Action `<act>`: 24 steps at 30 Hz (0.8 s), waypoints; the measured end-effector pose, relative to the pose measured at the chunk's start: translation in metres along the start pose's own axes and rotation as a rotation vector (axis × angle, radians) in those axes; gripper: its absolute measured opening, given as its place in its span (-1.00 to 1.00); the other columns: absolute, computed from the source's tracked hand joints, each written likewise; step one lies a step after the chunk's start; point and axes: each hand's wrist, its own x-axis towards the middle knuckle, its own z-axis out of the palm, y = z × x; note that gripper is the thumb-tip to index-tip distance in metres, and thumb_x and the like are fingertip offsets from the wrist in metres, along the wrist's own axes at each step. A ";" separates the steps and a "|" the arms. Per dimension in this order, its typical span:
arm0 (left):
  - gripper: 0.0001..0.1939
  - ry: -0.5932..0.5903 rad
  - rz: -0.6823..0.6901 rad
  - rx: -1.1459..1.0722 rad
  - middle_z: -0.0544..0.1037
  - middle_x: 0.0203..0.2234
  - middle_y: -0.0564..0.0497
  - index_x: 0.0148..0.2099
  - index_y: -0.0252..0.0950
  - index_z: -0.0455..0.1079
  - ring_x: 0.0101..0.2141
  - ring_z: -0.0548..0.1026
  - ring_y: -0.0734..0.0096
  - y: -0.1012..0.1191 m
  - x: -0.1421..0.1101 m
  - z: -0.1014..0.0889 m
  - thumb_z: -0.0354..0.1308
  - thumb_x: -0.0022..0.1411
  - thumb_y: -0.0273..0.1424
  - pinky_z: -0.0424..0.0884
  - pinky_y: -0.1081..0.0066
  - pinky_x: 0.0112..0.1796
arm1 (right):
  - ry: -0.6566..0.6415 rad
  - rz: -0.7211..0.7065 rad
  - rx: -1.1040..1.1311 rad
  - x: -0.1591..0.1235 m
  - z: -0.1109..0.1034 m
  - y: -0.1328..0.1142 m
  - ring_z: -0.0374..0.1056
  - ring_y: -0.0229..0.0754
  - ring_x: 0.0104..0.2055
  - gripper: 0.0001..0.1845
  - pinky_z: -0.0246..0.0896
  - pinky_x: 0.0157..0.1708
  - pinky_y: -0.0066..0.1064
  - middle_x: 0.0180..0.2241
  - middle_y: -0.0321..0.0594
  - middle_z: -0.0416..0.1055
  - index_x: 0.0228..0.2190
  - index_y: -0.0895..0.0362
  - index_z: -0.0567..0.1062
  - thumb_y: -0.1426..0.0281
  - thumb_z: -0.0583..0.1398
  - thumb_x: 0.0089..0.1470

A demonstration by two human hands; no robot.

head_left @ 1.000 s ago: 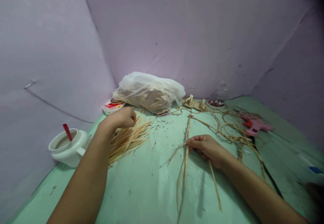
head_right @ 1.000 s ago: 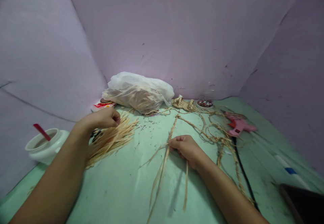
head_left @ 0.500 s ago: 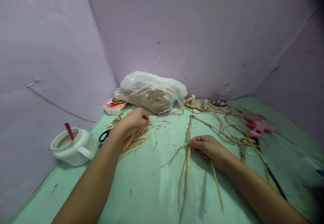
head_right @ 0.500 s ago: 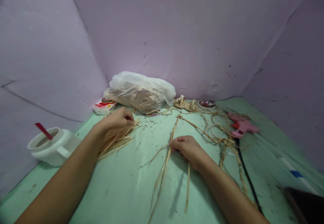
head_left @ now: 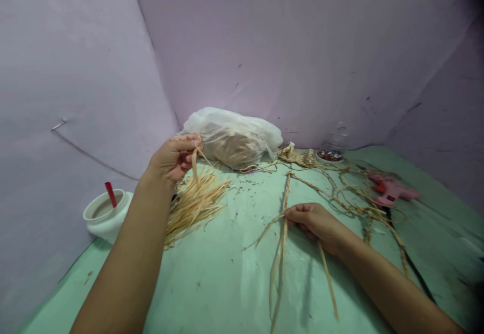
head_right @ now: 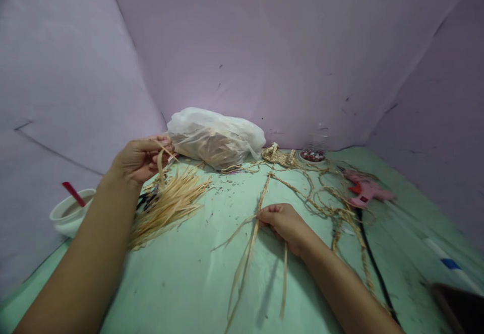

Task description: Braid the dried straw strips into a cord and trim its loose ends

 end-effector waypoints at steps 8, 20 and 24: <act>-0.87 -0.109 -0.140 0.113 0.24 -0.72 0.12 -0.53 -0.38 0.25 -0.76 0.08 0.78 -0.010 0.001 0.011 0.18 -0.16 -0.54 -0.14 0.68 -0.77 | -0.008 -0.009 0.005 0.000 0.000 0.000 -0.24 -0.47 -0.78 -0.82 -0.45 -0.74 -0.47 -0.83 -0.47 0.00 -0.72 0.18 0.34 0.35 0.18 -0.25; -0.89 -0.275 -0.345 0.323 0.19 -0.76 0.14 -0.54 -0.34 0.28 -0.76 0.03 0.74 -0.027 -0.008 0.045 0.17 -0.19 -0.47 -0.16 0.61 -0.74 | 0.018 -0.042 -0.008 -0.001 0.000 -0.002 -0.22 -0.46 -0.79 -0.84 -0.41 -0.75 -0.49 -0.86 -0.46 0.00 -0.74 0.16 0.32 0.39 0.16 -0.26; -0.93 -0.101 -0.296 0.579 0.25 -0.76 0.14 -0.52 -0.34 0.28 -0.73 0.18 0.66 -0.079 0.010 0.059 0.12 -0.17 -0.47 0.06 0.60 -0.69 | 0.017 -0.058 -0.004 0.000 0.000 -0.001 -0.20 -0.46 -0.79 -0.85 -0.42 -0.75 -0.48 -0.84 -0.45 0.04 -0.74 0.17 0.32 0.40 0.16 -0.27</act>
